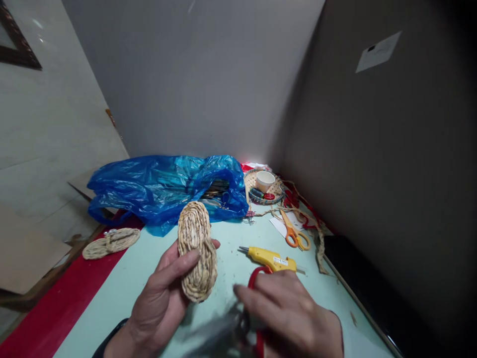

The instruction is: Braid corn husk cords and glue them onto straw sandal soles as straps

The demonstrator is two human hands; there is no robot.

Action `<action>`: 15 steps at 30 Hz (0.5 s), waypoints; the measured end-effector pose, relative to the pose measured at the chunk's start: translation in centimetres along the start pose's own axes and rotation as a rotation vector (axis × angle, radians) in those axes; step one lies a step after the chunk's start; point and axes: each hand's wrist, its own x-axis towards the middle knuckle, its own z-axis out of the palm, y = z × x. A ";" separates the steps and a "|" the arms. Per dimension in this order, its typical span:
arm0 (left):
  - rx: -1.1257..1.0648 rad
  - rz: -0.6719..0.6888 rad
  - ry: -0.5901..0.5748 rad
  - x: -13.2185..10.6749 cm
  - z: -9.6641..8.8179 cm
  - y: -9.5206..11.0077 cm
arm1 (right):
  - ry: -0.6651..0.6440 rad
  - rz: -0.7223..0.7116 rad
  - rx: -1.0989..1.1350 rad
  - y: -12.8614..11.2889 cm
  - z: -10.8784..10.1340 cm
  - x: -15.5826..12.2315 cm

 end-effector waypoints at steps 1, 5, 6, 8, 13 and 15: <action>0.004 -0.001 -0.001 0.1 -0.1 0.0 | 0.045 0.112 0.036 0.1 -0.1 0.0; 0.025 0.019 -0.030 0.1 -0.3 -0.1 | -0.028 0.615 0.154 0.5 -0.1 0.3; 0.031 0.019 -0.032 0.1 -0.3 -0.1 | -0.099 0.703 0.181 0.5 0.0 0.3; 0.043 0.013 -0.016 0.0 -0.2 -0.1 | -0.240 0.810 0.224 0.2 0.3 0.3; 0.060 0.017 -0.008 -0.1 -0.2 -0.2 | -0.529 0.908 0.338 -1.3 0.9 -0.1; 0.072 0.016 -0.021 -0.1 -0.3 -0.3 | -0.608 0.920 0.375 -1.6 1.1 -0.1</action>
